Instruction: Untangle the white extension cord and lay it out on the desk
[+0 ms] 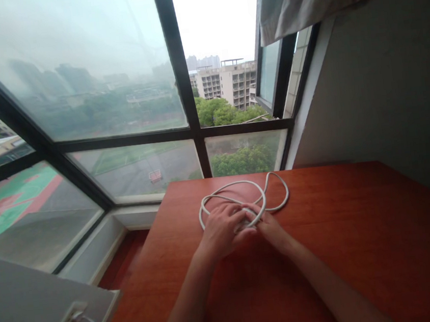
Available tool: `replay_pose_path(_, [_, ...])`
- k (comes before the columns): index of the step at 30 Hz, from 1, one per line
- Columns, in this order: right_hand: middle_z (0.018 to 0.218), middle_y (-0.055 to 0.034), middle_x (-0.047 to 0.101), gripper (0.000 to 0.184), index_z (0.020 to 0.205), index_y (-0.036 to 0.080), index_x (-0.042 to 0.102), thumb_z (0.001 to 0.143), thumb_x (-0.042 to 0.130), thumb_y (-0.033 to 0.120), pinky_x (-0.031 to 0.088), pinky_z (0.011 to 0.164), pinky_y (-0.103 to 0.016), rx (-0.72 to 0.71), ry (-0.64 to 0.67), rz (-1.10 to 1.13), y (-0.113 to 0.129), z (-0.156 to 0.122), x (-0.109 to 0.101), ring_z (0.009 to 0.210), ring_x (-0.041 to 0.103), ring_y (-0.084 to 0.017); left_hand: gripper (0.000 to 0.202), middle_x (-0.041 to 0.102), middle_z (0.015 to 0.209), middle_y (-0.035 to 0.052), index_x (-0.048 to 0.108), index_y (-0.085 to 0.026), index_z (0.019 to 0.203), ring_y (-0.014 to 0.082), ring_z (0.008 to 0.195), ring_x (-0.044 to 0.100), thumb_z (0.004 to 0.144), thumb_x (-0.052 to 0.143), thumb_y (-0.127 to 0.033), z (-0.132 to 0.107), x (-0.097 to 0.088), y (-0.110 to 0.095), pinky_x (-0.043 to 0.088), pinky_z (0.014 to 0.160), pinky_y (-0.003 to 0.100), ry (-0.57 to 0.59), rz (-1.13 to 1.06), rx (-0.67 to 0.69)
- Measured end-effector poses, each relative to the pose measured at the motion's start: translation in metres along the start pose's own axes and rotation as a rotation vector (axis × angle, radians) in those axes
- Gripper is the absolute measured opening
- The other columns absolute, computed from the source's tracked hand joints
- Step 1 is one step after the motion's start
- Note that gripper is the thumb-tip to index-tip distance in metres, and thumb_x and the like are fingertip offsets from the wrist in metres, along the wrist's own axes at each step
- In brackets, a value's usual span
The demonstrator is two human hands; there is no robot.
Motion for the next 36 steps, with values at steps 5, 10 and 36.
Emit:
replay_pose_path(5, [0.101,-0.0047,0.068,0.044,0.112,0.021,0.06,0.076,0.067,0.046,0.054,0.073,-0.032,0.186,-0.011,0.288,-0.013,-0.003,0.0,0.085,0.065,-0.02,0.033,0.061,0.118,0.0071,0.062,-0.028,0.112,0.0281,0.112,0.051,0.082,0.06,-0.039,0.001,0.008,-0.003,0.036,0.096,0.045,-0.018,0.118,0.024])
replay_pose_path(10, [0.1,-0.0052,0.066,0.042,0.109,0.02,0.061,0.073,0.07,0.041,0.052,0.062,-0.025,0.244,-0.038,0.345,-0.007,-0.002,-0.03,0.077,0.063,-0.016,0.023,0.058,0.121,0.0064,0.065,-0.028,0.105,0.0253,0.116,0.047,0.09,0.048,-0.03,-0.004,-0.016,0.014,0.033,0.099,0.042,-0.25,0.159,-0.102])
replay_pose_path(36, [0.092,-0.0055,0.071,0.031,0.1,0.02,0.066,0.07,0.073,0.027,0.051,0.047,-0.02,0.408,-0.472,0.229,-0.051,-0.034,-0.224,0.062,0.063,-0.013,0.025,0.065,0.095,0.0049,0.064,-0.02,0.103,0.0128,0.067,0.056,0.092,0.045,-0.032,-0.029,-0.049,0.085,0.04,0.063,0.023,-0.439,0.024,-0.44])
Point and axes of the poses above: each hand's wrist, its own z-axis towards the middle knuckle, its own x-axis out of the palm, y = z × x, the point moved 9 cm from there along z, towards the middle knuckle
